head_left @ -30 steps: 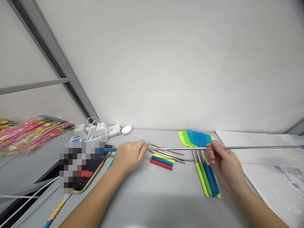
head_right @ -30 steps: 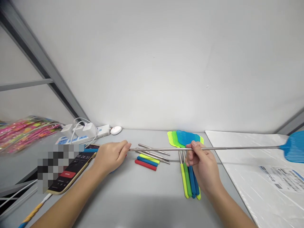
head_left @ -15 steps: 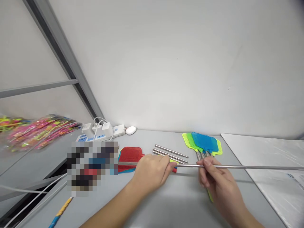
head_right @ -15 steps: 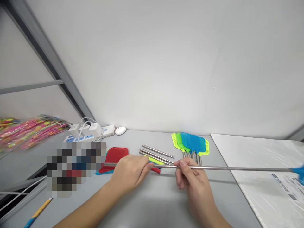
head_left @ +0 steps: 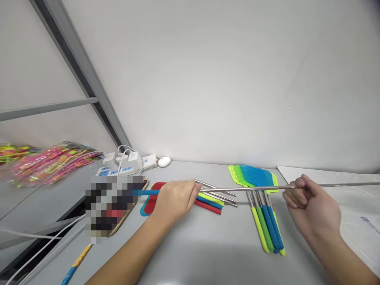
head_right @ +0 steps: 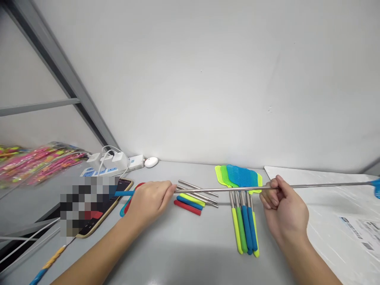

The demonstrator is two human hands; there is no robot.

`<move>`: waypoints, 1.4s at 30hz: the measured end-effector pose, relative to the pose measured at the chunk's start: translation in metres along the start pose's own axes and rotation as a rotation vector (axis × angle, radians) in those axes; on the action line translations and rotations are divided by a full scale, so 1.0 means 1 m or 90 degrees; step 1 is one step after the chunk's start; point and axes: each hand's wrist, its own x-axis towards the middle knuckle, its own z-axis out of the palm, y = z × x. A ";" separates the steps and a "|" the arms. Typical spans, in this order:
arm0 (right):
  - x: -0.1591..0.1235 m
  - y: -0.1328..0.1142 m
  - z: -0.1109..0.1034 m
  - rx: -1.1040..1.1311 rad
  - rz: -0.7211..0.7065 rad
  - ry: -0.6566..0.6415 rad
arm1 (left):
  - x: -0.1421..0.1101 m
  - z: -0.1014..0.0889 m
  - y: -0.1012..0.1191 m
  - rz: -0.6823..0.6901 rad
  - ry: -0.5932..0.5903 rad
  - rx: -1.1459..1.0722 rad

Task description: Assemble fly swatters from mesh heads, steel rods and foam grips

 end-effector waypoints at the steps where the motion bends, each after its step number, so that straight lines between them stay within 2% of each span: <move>1: 0.005 -0.003 -0.003 0.012 -0.001 0.007 | 0.000 0.000 -0.003 -0.009 -0.005 0.007; 6: 0.018 -0.014 -0.015 0.040 -0.086 0.015 | 0.002 -0.006 -0.022 -0.108 0.009 0.057; 12: 0.020 -0.010 -0.014 0.047 -0.045 0.007 | 0.003 -0.010 -0.027 -0.153 0.002 0.097; 17: 0.010 0.001 -0.007 0.042 -0.087 -0.008 | 0.001 -0.007 -0.013 -0.160 -0.035 0.108; 21: -0.015 0.020 0.012 0.034 0.000 -0.055 | -0.003 -0.004 0.006 -0.098 -0.058 0.073; 25: -0.036 0.040 0.025 0.026 0.038 -0.081 | -0.007 0.000 0.022 -0.080 -0.079 0.047; 30: -0.050 0.058 0.027 -0.036 0.101 -0.141 | -0.011 0.005 0.033 -0.049 -0.107 -0.006; 37: -0.057 0.063 0.025 -0.057 0.101 -0.200 | -0.012 0.003 0.039 -0.057 -0.116 -0.032; 42: -0.065 0.072 0.027 -0.080 0.134 -0.264 | -0.013 0.000 0.052 -0.026 -0.109 -0.052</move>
